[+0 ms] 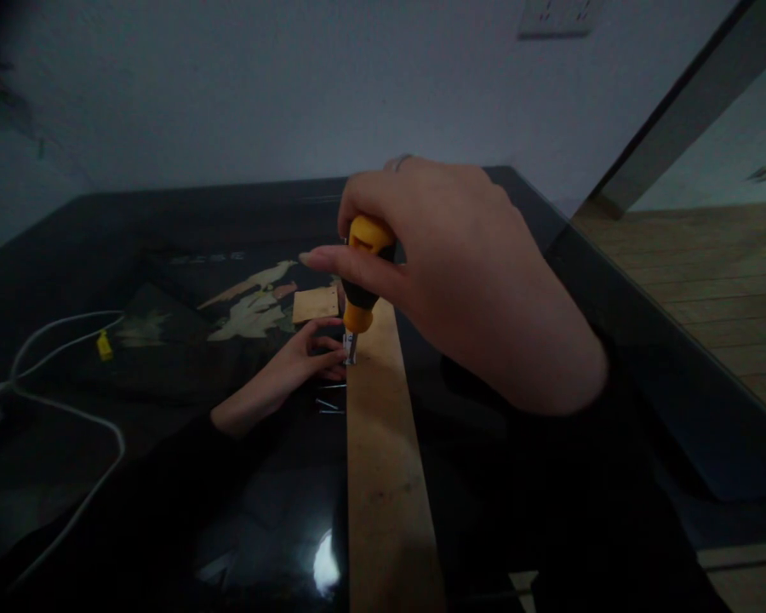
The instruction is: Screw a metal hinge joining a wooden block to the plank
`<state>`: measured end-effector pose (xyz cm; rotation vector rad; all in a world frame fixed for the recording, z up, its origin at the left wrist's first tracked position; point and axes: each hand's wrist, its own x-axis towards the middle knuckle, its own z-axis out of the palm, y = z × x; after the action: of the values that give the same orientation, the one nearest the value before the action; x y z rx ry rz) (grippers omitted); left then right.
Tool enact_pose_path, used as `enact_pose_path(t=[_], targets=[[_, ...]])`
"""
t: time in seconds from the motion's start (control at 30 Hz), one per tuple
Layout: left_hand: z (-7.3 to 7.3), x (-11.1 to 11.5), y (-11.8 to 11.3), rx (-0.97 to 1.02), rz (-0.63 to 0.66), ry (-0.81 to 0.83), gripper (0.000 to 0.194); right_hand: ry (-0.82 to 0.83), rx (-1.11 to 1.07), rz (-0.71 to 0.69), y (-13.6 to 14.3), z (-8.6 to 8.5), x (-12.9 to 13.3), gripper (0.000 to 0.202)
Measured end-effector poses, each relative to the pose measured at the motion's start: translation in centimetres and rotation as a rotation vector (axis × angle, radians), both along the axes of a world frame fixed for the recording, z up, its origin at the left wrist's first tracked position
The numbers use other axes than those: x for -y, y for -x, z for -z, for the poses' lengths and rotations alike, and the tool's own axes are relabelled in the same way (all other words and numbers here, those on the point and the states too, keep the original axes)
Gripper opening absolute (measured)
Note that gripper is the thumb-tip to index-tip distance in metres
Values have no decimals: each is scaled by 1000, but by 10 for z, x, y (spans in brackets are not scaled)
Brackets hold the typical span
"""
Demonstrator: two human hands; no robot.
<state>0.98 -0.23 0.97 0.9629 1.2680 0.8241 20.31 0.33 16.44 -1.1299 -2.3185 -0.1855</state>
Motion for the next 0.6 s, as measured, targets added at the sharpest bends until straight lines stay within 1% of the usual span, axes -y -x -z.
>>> enact_pose_path(t=[0.13,0.2,0.27,0.33,0.47,0.53,0.6], targets=[[0,0,1,21,-10,0,50,124,3,-163,-8,-9,4,23],[0,0,1,22,-8,1,50,154,11,-183,-9,-11,6,21],[0,0,1,21,-5,-5,50,131,25,-153,-8,-11,6,16],[1,0,1,25,-5,-12,50,72,26,-107,-5,-8,5,15],[2,-1,2,13,-4,-9,53,-1,13,-16,1,-1,1,24],[2,-1,2,4,-4,-10,52,-9,7,34,3,1,0,28],[2,0,2,0,-5,-11,51,-3,4,52,3,2,-1,31]])
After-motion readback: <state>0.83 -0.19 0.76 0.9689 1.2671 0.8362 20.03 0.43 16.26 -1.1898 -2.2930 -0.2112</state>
